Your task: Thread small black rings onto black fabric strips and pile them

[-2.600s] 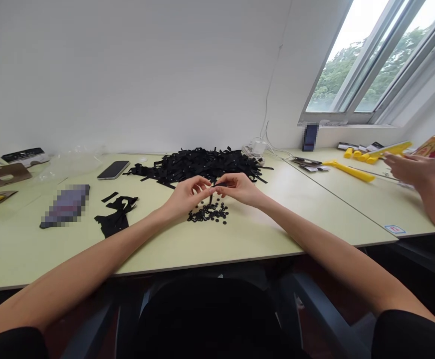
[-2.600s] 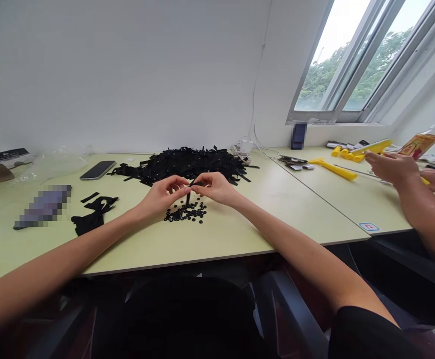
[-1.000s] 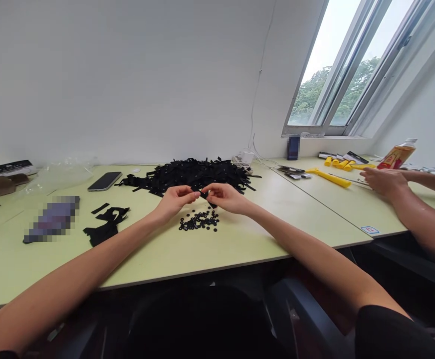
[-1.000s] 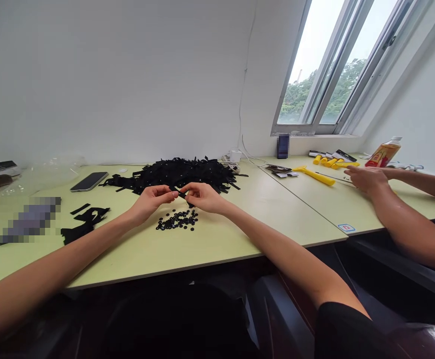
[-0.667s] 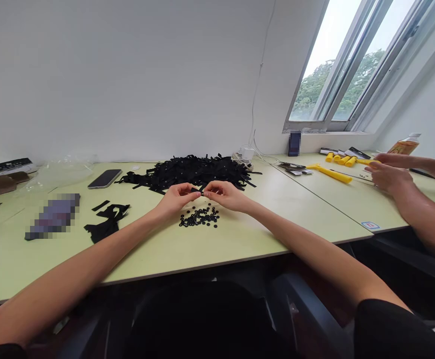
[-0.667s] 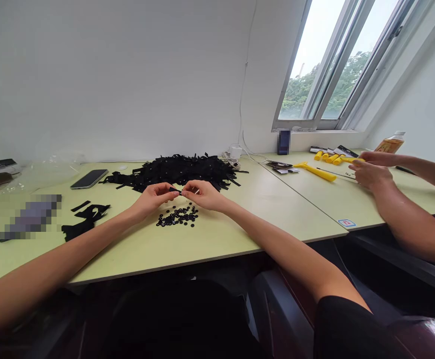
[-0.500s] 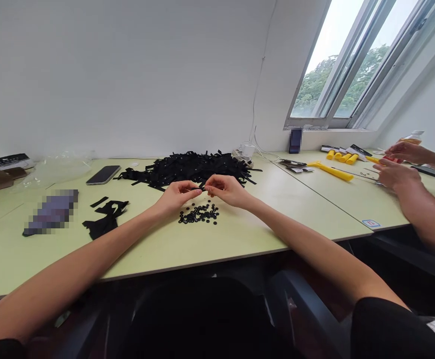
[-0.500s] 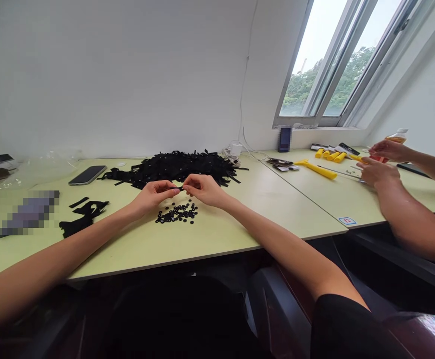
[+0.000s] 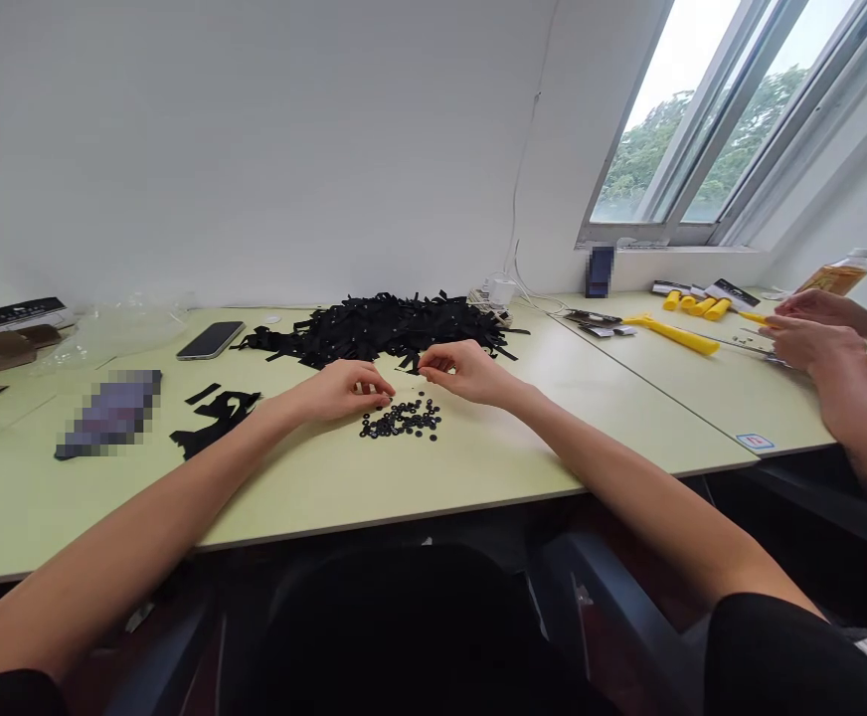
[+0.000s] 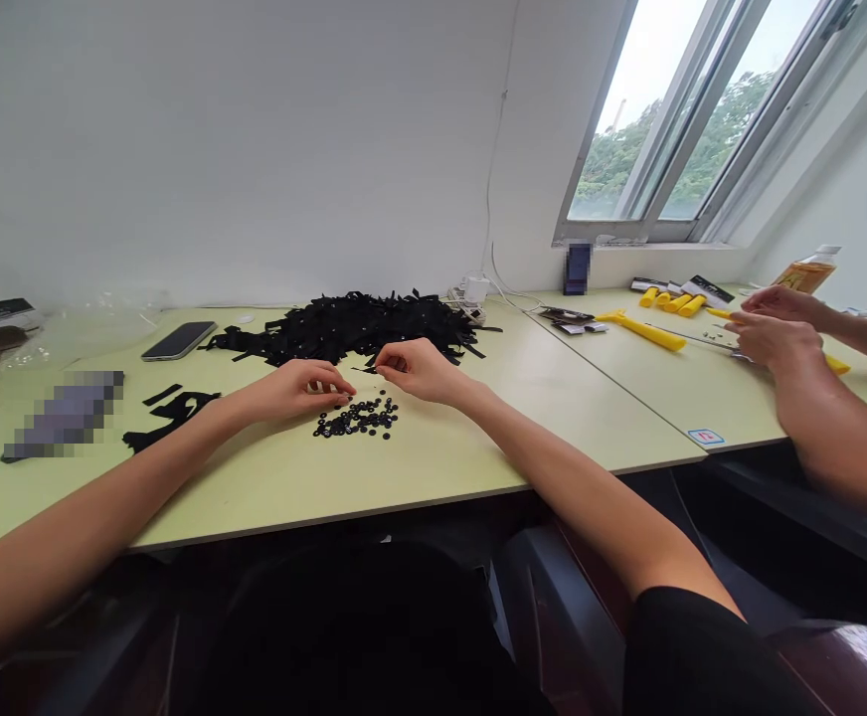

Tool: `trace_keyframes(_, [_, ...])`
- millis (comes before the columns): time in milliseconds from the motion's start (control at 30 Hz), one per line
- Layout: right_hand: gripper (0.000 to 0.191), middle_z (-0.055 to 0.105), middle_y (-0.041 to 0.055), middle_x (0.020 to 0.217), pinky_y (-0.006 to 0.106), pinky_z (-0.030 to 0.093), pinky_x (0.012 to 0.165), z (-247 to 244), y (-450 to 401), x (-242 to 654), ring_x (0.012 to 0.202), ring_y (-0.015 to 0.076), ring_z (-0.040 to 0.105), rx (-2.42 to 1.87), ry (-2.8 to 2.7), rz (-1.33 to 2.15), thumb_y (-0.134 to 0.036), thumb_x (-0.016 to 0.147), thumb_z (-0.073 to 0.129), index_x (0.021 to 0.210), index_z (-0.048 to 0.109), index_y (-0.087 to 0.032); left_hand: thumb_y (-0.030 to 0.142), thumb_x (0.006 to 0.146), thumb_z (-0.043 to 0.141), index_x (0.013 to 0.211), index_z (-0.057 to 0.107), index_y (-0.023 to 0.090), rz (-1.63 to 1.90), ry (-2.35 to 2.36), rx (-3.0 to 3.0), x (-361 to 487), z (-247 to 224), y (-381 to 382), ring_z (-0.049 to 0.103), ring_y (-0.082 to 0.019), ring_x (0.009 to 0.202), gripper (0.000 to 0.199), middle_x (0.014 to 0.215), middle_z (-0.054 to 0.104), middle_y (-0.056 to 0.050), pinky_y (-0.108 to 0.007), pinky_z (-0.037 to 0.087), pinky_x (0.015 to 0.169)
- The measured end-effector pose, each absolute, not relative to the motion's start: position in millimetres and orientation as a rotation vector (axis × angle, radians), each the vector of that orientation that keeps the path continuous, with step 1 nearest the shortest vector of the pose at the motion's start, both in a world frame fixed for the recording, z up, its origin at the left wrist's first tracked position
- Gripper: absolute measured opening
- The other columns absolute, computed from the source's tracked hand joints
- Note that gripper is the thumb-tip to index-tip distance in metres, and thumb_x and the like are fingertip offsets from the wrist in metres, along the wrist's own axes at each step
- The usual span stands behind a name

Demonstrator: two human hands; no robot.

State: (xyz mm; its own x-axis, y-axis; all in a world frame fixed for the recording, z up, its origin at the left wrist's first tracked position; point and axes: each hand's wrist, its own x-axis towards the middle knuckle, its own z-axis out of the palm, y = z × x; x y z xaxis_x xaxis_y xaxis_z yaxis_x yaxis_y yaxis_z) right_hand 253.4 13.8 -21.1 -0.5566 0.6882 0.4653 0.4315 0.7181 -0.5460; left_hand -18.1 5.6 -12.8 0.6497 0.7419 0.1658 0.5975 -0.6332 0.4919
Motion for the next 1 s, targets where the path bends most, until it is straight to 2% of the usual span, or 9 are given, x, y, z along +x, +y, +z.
trace_keyframes(133, [0.018, 0.074, 0.0049, 0.080, 0.028, 0.051, 0.069, -22, 11, 251, 0.072, 0.0156, 0.066, -0.829, -2.271, 0.511, -0.030, 0.095, 0.062, 0.090, 0.073, -0.017, 0.046, 0.096, 0.060, 0.105, 0.083, 0.026, 0.435, 1.066, 2.528, -12, -11, 2, 0.068, -0.022, 0.090, 0.032, 0.108, 0.075, -0.008, -0.030, 0.051, 0.075])
trace_keyframes(233, [0.018, 0.074, 0.0050, 0.080, 0.028, 0.051, 0.068, -22, 9, 249, 0.071, 0.0154, 0.065, -0.837, -2.278, 0.519, -0.029, 0.095, 0.062, 0.090, 0.073, -0.016, 0.042, 0.095, 0.058, 0.100, 0.081, 0.022, 0.426, 1.114, 2.523, -8, -9, -2, 0.069, -0.021, 0.087, 0.031, 0.104, 0.076, -0.007, -0.030, 0.051, 0.076])
trace_keyframes(400, [0.018, 0.073, 0.0048, 0.079, 0.028, 0.052, 0.068, -21, 6, 248, 0.071, 0.0153, 0.066, -0.826, -2.277, 0.565, -0.030, 0.094, 0.064, 0.090, 0.074, -0.016, 0.044, 0.090, 0.066, 0.091, 0.076, 0.020, 0.541, 1.189, 2.348, -6, -14, -2, 0.068, -0.020, 0.078, 0.026, 0.088, 0.077, -0.004, -0.030, 0.049, 0.072])
trace_keyframes(600, [0.017, 0.074, 0.0039, 0.077, 0.027, 0.052, 0.066, -20, 0, 245, 0.069, 0.0151, 0.067, -0.764, -2.321, 0.626, -0.031, 0.093, 0.067, 0.091, 0.074, -0.016, 0.052, 0.084, 0.075, 0.094, 0.076, 0.017, 0.940, 1.137, 2.030, 1, -21, 0, 0.068, -0.019, 0.085, 0.036, 0.094, 0.077, -0.006, -0.030, 0.048, 0.076])
trace_keyframes(833, [0.021, 0.072, 0.0038, 0.076, 0.026, 0.048, 0.064, -20, -1, 244, 0.067, 0.0138, 0.064, -0.753, -2.296, 0.596, -0.035, 0.094, 0.066, 0.087, 0.073, -0.016, 0.053, 0.080, 0.081, 0.092, 0.076, 0.016, 0.923, 0.967, 1.942, 10, -22, -5, 0.068, -0.019, 0.085, 0.039, 0.091, 0.077, -0.007, -0.032, 0.051, 0.081])
trace_keyframes(1000, [0.025, 0.071, 0.0031, 0.074, 0.026, 0.044, 0.062, -19, -1, 244, 0.067, 0.0130, 0.060, -0.774, -2.283, 0.577, -0.038, 0.094, 0.065, 0.086, 0.072, -0.016, 0.051, 0.081, 0.081, 0.094, 0.078, 0.017, 0.950, 0.963, 1.899, 11, -26, -4, 0.066, -0.017, 0.082, 0.037, 0.089, 0.076, -0.006, -0.030, 0.050, 0.079])
